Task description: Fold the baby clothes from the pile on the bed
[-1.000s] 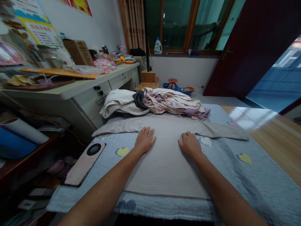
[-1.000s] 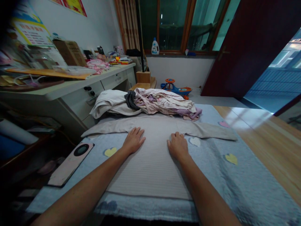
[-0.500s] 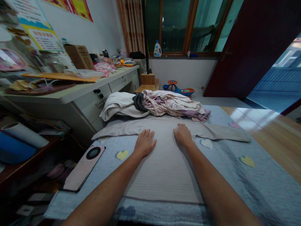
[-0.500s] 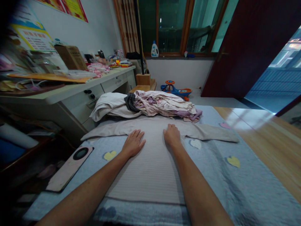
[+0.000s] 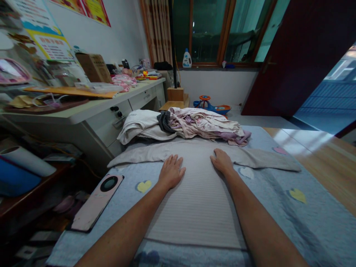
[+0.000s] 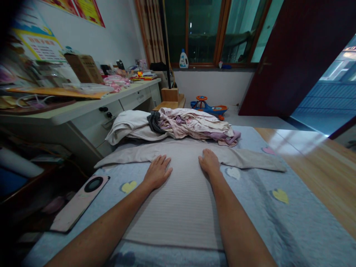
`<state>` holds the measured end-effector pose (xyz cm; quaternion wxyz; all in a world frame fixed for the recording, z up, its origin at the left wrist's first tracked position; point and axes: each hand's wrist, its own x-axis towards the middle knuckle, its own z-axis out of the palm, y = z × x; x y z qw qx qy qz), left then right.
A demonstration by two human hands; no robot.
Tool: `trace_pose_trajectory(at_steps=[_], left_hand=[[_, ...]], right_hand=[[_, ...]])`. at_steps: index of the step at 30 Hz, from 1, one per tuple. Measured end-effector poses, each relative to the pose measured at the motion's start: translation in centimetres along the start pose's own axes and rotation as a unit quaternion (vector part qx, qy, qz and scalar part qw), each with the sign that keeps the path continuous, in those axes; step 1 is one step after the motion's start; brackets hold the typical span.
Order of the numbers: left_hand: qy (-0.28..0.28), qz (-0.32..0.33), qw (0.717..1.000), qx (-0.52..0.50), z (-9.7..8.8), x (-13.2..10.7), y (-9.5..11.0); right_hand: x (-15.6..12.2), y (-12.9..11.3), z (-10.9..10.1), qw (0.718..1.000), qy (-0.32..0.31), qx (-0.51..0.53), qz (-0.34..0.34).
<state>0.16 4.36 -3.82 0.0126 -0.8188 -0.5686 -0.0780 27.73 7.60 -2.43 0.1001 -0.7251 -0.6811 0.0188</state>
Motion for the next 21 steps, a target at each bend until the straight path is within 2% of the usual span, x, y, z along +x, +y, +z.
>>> trace_pose_trajectory(at_steps=[3, 7, 10, 15, 21], left_hand=[[0.001, 0.0, 1.0, 0.003, 0.1, 0.0, 0.0], [0.009, 0.005, 1.0, 0.007, 0.1, -0.1, 0.0], [0.009, 0.007, 1.0, 0.008, 0.1, -0.1, 0.1], [0.008, 0.006, 1.0, 0.019, -0.4, 0.0, 0.5], [-0.019, 0.005, 1.0, 0.025, -2.2, 2.3, 0.8]], right_hand=[[0.5, -1.1, -0.5, 0.999, -0.005, -0.011, 0.052], [0.6, -2.2, 0.2, 0.994, 0.047, -0.039, 0.093], [0.7, -2.0, 1.3, 0.996, 0.057, -0.04, 0.061], [1.5, -1.0, 2.2, 0.999, 0.02, -0.024, -0.03], [2.4, -1.0, 1.0, 0.999, -0.013, -0.035, -0.022]])
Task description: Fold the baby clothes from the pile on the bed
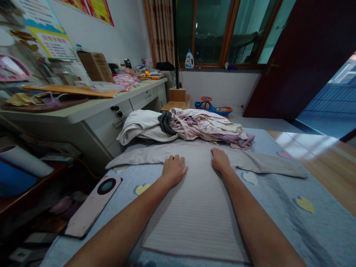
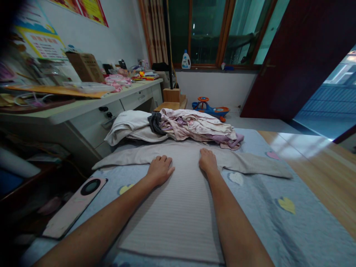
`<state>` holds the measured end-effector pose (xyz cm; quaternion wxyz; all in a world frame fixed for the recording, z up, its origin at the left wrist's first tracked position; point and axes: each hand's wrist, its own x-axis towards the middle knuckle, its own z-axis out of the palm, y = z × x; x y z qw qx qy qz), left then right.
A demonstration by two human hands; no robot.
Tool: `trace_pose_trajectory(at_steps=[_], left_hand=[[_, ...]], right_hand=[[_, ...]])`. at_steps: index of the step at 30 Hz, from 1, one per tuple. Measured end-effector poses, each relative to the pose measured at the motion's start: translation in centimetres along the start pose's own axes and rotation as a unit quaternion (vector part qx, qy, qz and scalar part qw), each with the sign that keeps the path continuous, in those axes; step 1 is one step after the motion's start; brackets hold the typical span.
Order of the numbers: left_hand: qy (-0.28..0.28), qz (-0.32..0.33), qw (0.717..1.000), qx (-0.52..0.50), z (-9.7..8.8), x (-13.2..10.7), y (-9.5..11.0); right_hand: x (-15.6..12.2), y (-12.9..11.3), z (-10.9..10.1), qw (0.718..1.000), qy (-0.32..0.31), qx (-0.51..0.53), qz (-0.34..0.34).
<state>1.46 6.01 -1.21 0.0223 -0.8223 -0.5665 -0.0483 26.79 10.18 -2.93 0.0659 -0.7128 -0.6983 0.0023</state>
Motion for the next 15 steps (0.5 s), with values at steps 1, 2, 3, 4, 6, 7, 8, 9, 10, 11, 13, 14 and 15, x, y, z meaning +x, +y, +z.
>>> trace_pose_trajectory(at_steps=[1, 2, 3, 4, 6, 7, 8, 9, 10, 11, 13, 14, 15], left_hand=[[0.002, -0.001, 1.0, 0.003, -0.2, 0.7, 0.0], [0.008, 0.001, 1.0, 0.007, -0.2, 1.5, -0.1], [0.014, 0.005, 1.0, 0.01, -0.2, 2.3, -0.1], [0.019, 0.012, 1.0, 0.012, -0.1, 3.1, -0.2], [0.021, 0.033, 0.999, 0.005, 0.4, 4.6, -0.4], [0.018, 0.043, 0.999, -0.003, 0.7, 5.3, -0.5], [0.014, 0.05, 0.999, -0.013, 1.0, 6.0, -0.6], [0.009, 0.05, 0.998, -0.023, 1.3, 6.5, -0.7], [0.005, 0.045, 0.998, -0.032, 1.6, 7.0, -0.9], [-0.001, 0.034, 0.999, -0.039, 1.9, 7.4, -1.0], [-0.012, 0.008, 0.999, -0.047, 2.4, 7.9, -1.2], [-0.016, -0.004, 0.999, -0.048, 2.7, 8.1, -1.2], [-0.019, -0.014, 0.999, -0.048, 2.9, 8.1, -1.3]], right_hand=[[0.0, -0.1, -0.2, 1.0, 0.001, -0.002, 0.008], [0.0, -0.2, -0.3, 1.0, 0.006, -0.003, 0.017], [-0.1, -0.3, -0.4, 1.0, 0.015, -0.003, 0.024], [-0.2, -0.3, -0.4, 0.999, 0.025, 0.0, 0.028], [-0.4, -0.4, -0.3, 0.999, 0.036, 0.007, 0.03], [-0.5, -0.4, -0.2, 0.999, 0.038, 0.011, 0.028], [-0.5, -0.4, -0.1, 0.999, 0.038, 0.015, 0.022], [-0.5, -0.3, 0.0, 0.999, 0.036, 0.016, 0.014], [-0.5, -0.3, 0.1, 0.999, 0.033, 0.016, 0.006], [-0.4, -0.2, 0.2, 0.999, 0.03, 0.014, 0.0], [-0.2, -0.2, 0.4, 1.0, 0.022, 0.007, -0.003], [0.0, -0.2, 0.5, 1.0, 0.019, 0.004, 0.001], [0.1, -0.2, 0.6, 1.0, 0.018, 0.002, 0.006]])
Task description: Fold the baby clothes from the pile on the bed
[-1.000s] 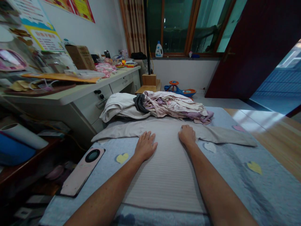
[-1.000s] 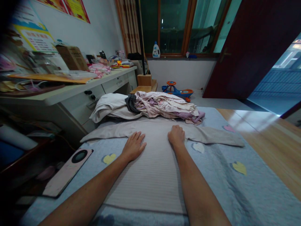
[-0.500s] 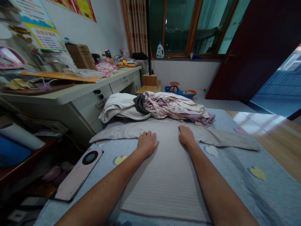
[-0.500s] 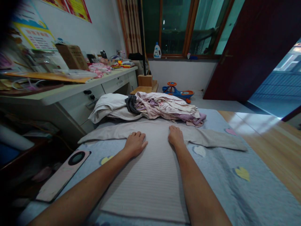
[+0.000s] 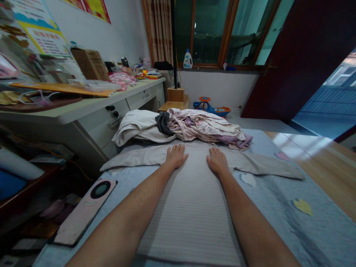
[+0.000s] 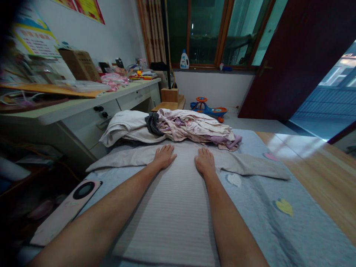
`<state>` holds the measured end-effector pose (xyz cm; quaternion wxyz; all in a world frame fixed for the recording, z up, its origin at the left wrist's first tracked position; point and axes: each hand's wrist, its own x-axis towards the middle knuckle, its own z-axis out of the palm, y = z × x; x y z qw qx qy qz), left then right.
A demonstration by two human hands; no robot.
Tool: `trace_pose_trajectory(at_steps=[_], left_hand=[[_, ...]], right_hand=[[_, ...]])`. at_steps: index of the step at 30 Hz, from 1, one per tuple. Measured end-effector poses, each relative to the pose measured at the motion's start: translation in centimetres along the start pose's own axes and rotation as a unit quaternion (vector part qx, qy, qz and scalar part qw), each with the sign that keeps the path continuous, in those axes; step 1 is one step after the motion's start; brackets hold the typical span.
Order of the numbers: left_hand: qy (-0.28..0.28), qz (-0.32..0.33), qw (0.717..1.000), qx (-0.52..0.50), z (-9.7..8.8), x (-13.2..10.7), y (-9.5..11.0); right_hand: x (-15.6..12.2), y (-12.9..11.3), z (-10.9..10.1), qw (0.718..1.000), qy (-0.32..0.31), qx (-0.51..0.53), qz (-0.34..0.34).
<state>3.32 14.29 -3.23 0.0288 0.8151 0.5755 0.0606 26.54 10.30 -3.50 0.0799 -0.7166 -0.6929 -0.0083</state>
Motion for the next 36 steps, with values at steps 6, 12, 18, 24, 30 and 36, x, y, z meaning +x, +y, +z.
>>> trace_pose_trajectory(at_steps=[6, 12, 18, 24, 30, 36], left_hand=[[0.025, -0.018, 0.999, 0.009, 0.6, -0.3, 0.1], [0.038, -0.024, 0.999, 0.008, 0.5, -0.6, 0.4], [0.039, -0.022, 0.999, 0.008, 0.6, -0.5, 0.3], [0.034, -0.028, 0.999, 0.004, 0.4, -0.6, 0.3], [0.031, -0.025, 0.999, -0.001, 0.4, -0.6, 0.3], [0.016, -0.024, 1.0, -0.009, 0.5, -0.6, 0.2]], right_hand=[[0.2, -0.2, 0.4, 1.0, -0.013, -0.003, 0.018], [0.1, -0.3, 0.3, 1.0, 0.017, 0.011, -0.012], [0.8, -0.2, 0.6, 0.995, -0.012, 0.023, -0.094], [1.5, -1.0, 0.2, 0.998, -0.043, 0.009, -0.053], [1.3, -1.8, -0.1, 1.0, -0.005, 0.001, -0.021], [1.2, -1.8, 0.2, 1.0, -0.025, -0.009, 0.002]])
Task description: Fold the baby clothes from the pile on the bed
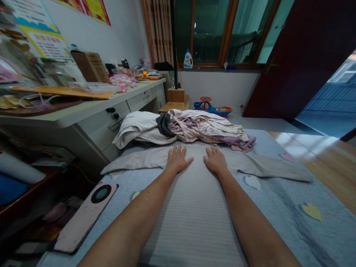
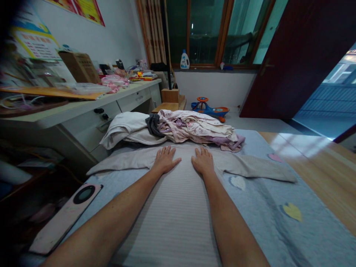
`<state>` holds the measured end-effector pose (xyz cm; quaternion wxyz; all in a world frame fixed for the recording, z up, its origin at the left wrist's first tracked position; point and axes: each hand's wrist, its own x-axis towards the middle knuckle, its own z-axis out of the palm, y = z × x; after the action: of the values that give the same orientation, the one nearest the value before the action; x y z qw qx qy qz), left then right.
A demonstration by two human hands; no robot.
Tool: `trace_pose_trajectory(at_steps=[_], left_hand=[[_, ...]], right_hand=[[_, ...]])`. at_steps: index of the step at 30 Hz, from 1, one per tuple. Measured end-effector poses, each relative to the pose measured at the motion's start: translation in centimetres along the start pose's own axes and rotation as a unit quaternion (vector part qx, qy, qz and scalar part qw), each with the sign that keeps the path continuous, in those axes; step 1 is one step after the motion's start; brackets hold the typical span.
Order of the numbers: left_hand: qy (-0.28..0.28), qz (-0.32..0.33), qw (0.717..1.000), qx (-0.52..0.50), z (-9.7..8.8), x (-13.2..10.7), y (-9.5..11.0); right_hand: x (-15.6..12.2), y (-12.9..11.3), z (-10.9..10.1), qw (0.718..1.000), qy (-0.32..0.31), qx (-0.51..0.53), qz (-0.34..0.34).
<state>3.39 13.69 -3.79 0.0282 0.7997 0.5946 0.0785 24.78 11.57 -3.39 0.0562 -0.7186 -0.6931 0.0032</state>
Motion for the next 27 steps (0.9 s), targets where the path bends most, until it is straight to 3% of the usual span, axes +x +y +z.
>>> trace_pose_trajectory(at_steps=[10, 18, 27], left_hand=[[0.021, -0.003, 1.0, 0.005, 0.1, 0.0, 0.1], [0.028, -0.004, 1.0, 0.005, 0.0, -0.1, 0.1], [0.08, 0.009, 0.997, -0.024, -0.5, -0.4, -0.3]], right_hand=[[-0.2, 0.6, 0.1, 0.999, 0.04, 0.024, -0.02], [0.2, 2.2, 0.4, 0.999, 0.026, 0.025, -0.027], [0.2, 2.9, 0.9, 0.998, 0.066, 0.026, 0.001]])
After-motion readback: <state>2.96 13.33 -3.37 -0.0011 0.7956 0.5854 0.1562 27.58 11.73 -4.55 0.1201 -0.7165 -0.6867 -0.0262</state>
